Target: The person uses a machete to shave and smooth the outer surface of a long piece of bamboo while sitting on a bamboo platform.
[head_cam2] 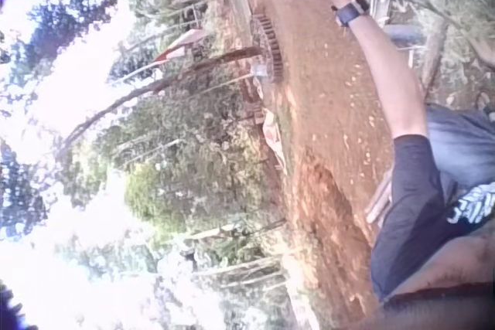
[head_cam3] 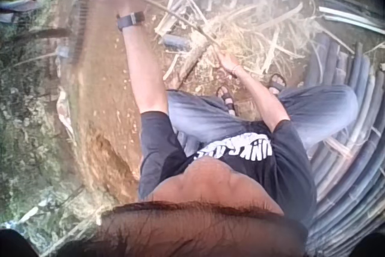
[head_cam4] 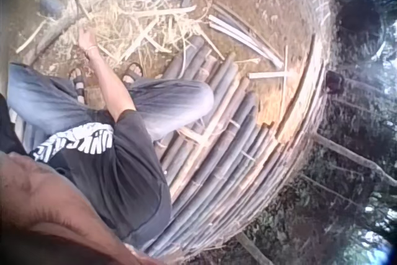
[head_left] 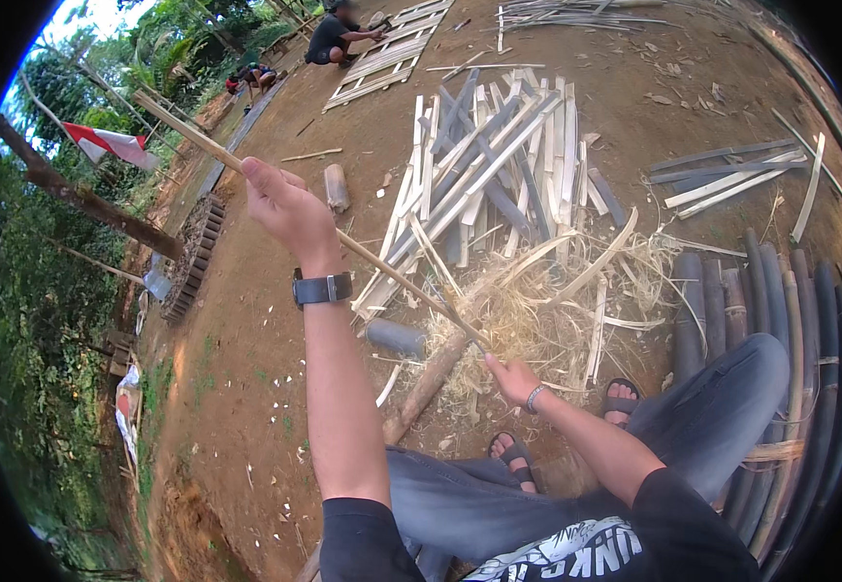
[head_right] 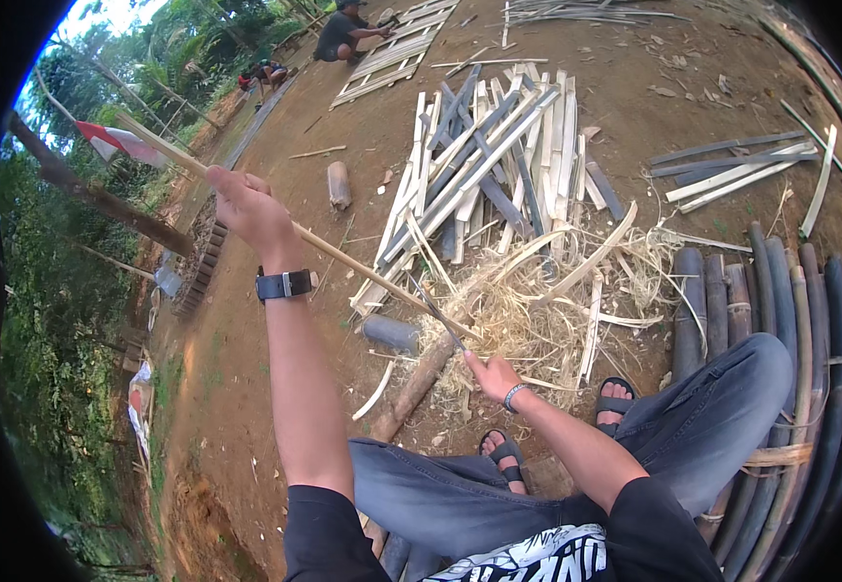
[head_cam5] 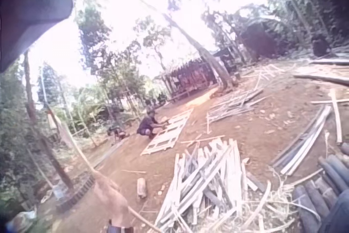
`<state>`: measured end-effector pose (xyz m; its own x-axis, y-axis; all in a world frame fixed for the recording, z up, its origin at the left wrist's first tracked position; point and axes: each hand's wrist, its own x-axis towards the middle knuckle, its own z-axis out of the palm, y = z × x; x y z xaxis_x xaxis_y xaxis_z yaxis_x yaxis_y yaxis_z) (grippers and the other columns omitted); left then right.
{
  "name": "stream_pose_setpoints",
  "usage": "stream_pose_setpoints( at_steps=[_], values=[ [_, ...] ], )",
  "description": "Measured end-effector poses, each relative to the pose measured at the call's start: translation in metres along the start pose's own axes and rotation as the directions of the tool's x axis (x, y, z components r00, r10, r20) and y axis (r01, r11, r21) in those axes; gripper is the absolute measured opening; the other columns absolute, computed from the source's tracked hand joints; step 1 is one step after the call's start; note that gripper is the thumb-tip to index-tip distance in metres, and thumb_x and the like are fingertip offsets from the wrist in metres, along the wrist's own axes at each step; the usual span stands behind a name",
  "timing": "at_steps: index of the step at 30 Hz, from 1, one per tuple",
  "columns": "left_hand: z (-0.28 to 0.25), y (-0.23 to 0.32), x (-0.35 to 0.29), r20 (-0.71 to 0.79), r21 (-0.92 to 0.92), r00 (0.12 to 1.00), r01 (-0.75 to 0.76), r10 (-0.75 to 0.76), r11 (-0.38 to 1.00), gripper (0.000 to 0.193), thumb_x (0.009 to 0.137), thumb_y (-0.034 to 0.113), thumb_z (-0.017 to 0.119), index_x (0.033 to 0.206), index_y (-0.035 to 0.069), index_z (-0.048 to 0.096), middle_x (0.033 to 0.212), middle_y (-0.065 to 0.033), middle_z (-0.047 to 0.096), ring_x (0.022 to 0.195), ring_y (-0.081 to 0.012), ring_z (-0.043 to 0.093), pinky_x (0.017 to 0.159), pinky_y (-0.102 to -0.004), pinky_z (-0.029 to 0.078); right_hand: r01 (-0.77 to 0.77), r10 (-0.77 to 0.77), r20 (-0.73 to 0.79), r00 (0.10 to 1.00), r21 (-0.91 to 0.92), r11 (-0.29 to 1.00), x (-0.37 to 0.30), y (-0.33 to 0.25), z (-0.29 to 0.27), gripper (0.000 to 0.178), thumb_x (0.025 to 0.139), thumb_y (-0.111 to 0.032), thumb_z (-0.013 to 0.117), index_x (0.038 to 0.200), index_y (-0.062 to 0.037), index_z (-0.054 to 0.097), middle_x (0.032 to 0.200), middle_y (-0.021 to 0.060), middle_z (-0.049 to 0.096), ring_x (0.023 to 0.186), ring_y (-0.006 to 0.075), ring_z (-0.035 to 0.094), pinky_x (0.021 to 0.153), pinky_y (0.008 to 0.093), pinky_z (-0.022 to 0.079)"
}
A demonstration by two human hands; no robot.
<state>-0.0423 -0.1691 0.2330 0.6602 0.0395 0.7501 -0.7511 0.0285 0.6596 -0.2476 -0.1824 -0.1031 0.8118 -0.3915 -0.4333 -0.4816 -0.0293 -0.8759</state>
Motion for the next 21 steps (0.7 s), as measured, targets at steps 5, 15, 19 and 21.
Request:
stream_pose_setpoints(
  at_steps=[5, 15, 19, 21],
  values=[
    [0.018, 0.015, -0.017, -0.007, 0.043, 1.0, 0.017, -0.017, 0.999, 0.057, 0.097, 0.055, 0.034, 0.061, 0.01, 0.034, 0.051, 0.0037, 0.03, 0.047, -0.0084, 0.029, 0.045, -0.0281, 0.022, 0.05, -0.054, -0.041, 0.998, -0.091, 0.995, -0.001, 0.012, 0.001, 0.078, 0.091, -0.06, 0.041, 0.055, 0.0082, 0.051, 0.048, 0.0189, 0.049, 0.046, 0.0282, 0.049, 0.053, 0.0439, 0.043],
    [0.046, 0.029, -0.03, 0.038, 0.104, 0.998, -0.055, 0.051, 0.993, 0.06, 0.098, 0.054, 0.031, 0.062, 0.006, 0.038, 0.05, -0.0007, 0.036, 0.047, -0.0129, 0.037, 0.046, -0.0325, 0.029, 0.183, -0.182, -0.023, 0.983, 0.232, 0.955, -0.016, -0.031, -0.023, 0.061, 0.094, -0.054, 0.042, 0.055, -0.0076, 0.048, 0.046, 0.0011, 0.045, 0.04, 0.0124, 0.043, 0.042, 0.0286, 0.035],
    [0.038, 0.013, -0.019, 0.001, 0.168, 0.998, -0.055, 0.056, 0.984, 0.061, 0.098, 0.052, 0.033, 0.063, 0.003, 0.04, 0.05, -0.0046, 0.039, 0.047, -0.0173, 0.038, 0.048, -0.0362, 0.03, 0.393, -0.435, 0.044, 0.899, 0.358, 0.847, -0.056, -0.117, -0.068, 0.065, 0.094, -0.057, 0.04, 0.054, -0.0064, 0.046, 0.043, 0.001, 0.043, 0.037, 0.0123, 0.042, 0.038, 0.0309, 0.035],
    [0.038, 0.009, -0.016, -0.006, 0.18, 0.997, -0.077, 0.079, 0.981, 0.06, 0.099, 0.051, 0.033, 0.063, 0.003, 0.04, 0.049, -0.0041, 0.038, 0.047, -0.0164, 0.038, 0.047, -0.0358, 0.029, 0.225, -0.327, 0.131, 0.936, 0.494, 0.84, -0.074, -0.126, -0.064, 0.064, 0.095, -0.055, 0.039, 0.056, -0.0052, 0.047, 0.044, 0.0012, 0.043, 0.036, 0.0122, 0.043, 0.037, 0.0299, 0.036]
  ],
)
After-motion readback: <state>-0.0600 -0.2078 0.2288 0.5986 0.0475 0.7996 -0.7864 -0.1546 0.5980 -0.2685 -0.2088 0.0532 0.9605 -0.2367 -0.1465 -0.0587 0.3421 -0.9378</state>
